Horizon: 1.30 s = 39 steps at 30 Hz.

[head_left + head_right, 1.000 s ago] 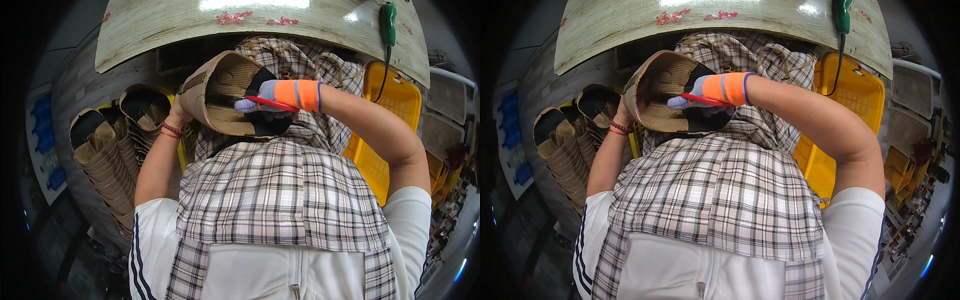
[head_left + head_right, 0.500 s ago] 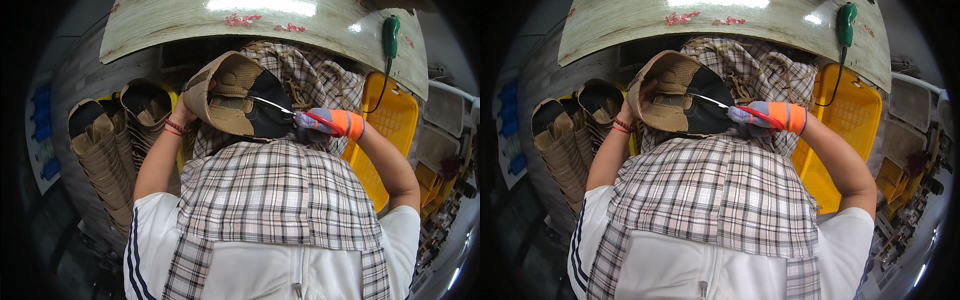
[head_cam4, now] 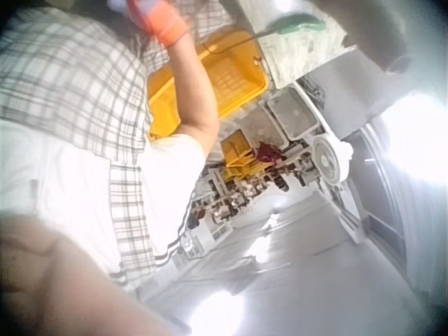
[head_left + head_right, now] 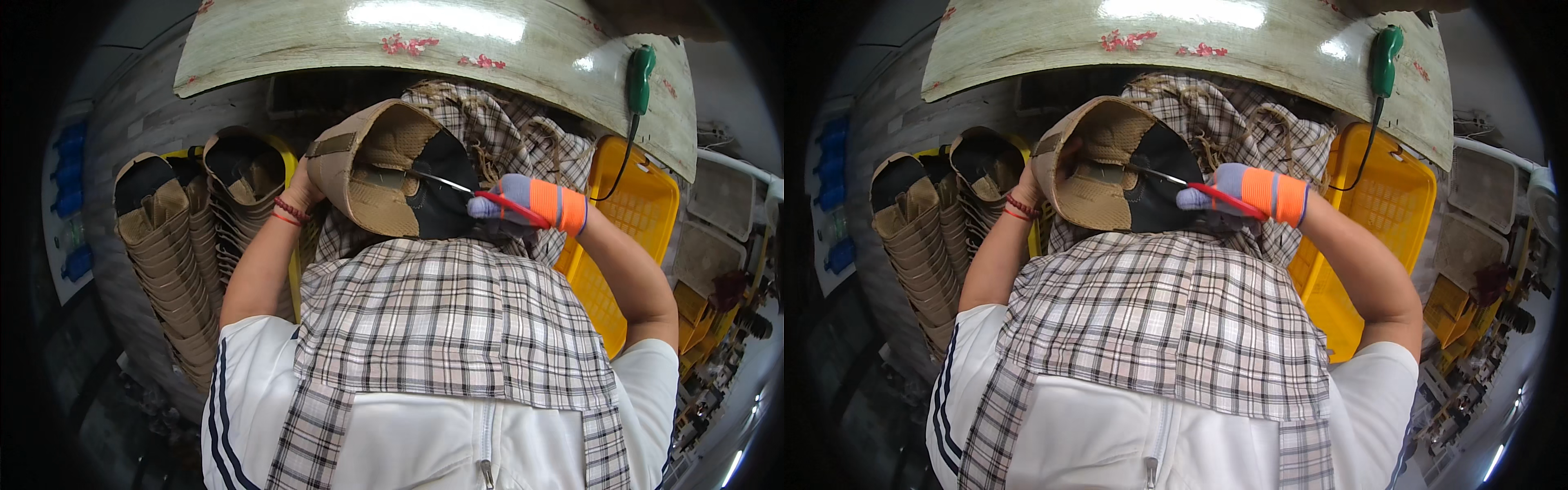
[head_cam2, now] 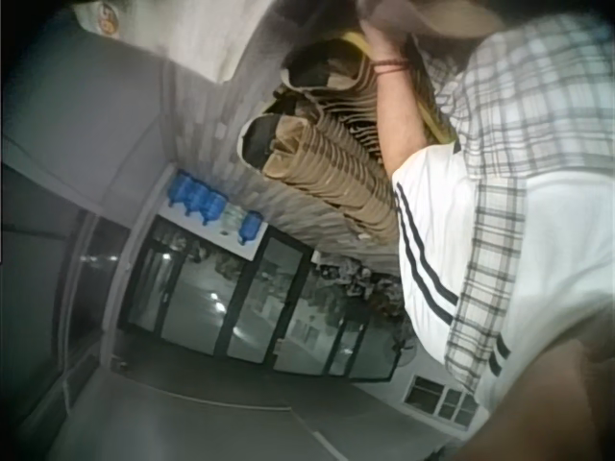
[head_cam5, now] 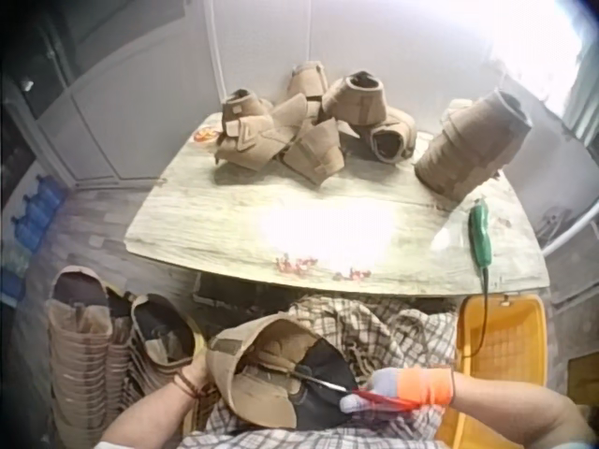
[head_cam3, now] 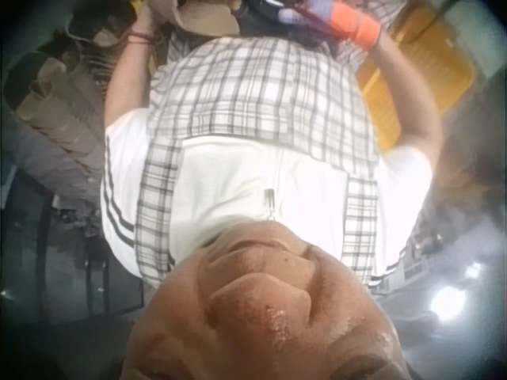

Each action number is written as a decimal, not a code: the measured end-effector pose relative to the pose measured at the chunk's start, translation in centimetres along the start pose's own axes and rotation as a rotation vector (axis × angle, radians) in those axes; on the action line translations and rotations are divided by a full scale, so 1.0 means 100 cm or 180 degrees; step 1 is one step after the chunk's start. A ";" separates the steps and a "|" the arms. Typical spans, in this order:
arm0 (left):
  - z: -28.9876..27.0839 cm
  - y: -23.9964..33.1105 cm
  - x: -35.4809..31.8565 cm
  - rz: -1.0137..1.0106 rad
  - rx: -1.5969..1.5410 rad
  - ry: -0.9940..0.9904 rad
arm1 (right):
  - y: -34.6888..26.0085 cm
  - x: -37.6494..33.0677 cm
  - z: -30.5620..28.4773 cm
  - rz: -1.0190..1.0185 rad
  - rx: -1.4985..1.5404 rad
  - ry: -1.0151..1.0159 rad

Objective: The person uses shears to trim the edges of shoe uppers held against a workbench. They repeatedly pick up individual uppers, cut along the rim, and place the finished pieces on the table.

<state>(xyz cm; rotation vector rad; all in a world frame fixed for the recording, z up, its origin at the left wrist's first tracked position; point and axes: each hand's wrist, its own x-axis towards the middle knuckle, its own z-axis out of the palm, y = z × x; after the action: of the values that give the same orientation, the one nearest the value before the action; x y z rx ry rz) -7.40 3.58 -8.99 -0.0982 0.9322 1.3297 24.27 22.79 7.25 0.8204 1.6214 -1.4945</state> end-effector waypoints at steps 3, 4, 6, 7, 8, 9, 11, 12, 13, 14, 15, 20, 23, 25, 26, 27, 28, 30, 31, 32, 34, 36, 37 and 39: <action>-0.008 -0.008 0.000 0.0998 0.1715 -0.0070 | 0.007 0.001 0.010 -0.0384 -0.0824 0.0449; -0.011 -0.011 0.000 0.1164 0.1979 -0.0047 | 0.019 0.007 0.014 -0.0447 -0.1077 0.0546; -0.009 -0.010 0.003 0.0937 0.1678 -0.0013 | 0.040 0.010 0.015 -0.0999 -0.0976 0.0559; -0.009 -0.009 0.005 0.0835 0.1545 -0.0023 | 0.049 0.014 0.016 -0.1281 -0.0908 0.0572; -0.009 -0.008 0.007 0.0726 0.1404 -0.0024 | 0.054 0.017 0.020 -0.1413 -0.0825 0.0643; -0.010 -0.007 0.008 0.0636 0.1259 -0.0044 | 0.060 0.023 0.019 -0.1629 -0.0911 0.0596; -0.026 -0.014 0.018 0.0438 0.1179 -0.0192 | 0.061 0.031 0.013 -0.2002 -0.1072 0.0457; -0.035 -0.016 0.023 0.0353 0.1270 -0.0324 | 0.063 0.032 0.014 -0.1463 -0.0751 0.0419; -0.044 -0.018 0.023 0.0295 0.1354 -0.0425 | 0.046 0.026 0.015 -0.0946 -0.0457 0.0355; -0.046 -0.016 0.023 0.0141 0.0950 -0.0494 | 0.033 0.022 0.018 -0.0442 -0.0149 0.0316; -0.048 -0.014 0.021 -0.0012 0.0546 -0.0560 | 0.028 0.021 0.020 -0.0285 -0.0296 0.0405; -0.018 -0.013 0.011 0.0182 0.0682 -0.0102 | 0.032 0.015 0.027 -0.0436 -0.0743 0.0896; 0.007 -0.007 0.000 0.0511 0.1440 -0.0179 | 0.061 0.020 0.025 -0.0898 -0.0411 0.0778; 0.023 0.001 -0.007 0.0230 0.1086 -0.0095 | 0.072 0.032 0.023 -0.1062 -0.0652 0.0694; 0.029 0.005 -0.010 0.0170 0.1065 -0.0055 | 0.061 0.030 0.025 -0.0951 -0.0704 0.0695; 0.034 0.008 -0.012 0.0111 0.1043 -0.0014 | 0.049 0.027 0.025 -0.0840 -0.0756 0.0695; 0.038 0.009 -0.014 0.0065 0.1031 0.0042 | 0.037 0.021 0.022 -0.0673 -0.0738 0.0585; 0.027 0.007 -0.012 0.0245 0.1138 -0.0220 | 0.056 0.036 0.019 -0.1079 -0.1077 0.0542; 0.025 0.007 -0.011 0.0330 0.1179 -0.0364 | 0.059 0.040 0.018 -0.1264 -0.1250 0.0523; 0.024 0.006 -0.010 0.0330 0.1193 -0.0331 | 0.063 0.040 0.021 -0.1517 -0.1156 0.0721; 0.023 0.005 -0.011 0.0336 0.1223 -0.0259 | 0.063 0.040 0.024 -0.1256 -0.0830 0.0629; 0.018 0.006 -0.009 0.0265 0.1347 -0.0167 | 0.065 0.044 0.023 -0.1018 -0.0699 0.0535; 0.020 0.007 -0.008 0.0220 0.1406 -0.0138 | 0.064 0.049 0.022 -0.0893 -0.0721 0.0499; 0.023 0.008 -0.009 0.0455 0.1574 -0.0256 | 0.065 0.050 0.023 -0.0565 -0.0746 0.0578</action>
<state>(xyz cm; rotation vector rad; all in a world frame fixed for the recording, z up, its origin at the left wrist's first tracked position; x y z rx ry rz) -6.78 4.38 -6.58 0.4058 1.1891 1.1873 27.64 21.01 -0.38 0.7121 2.0061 -1.3448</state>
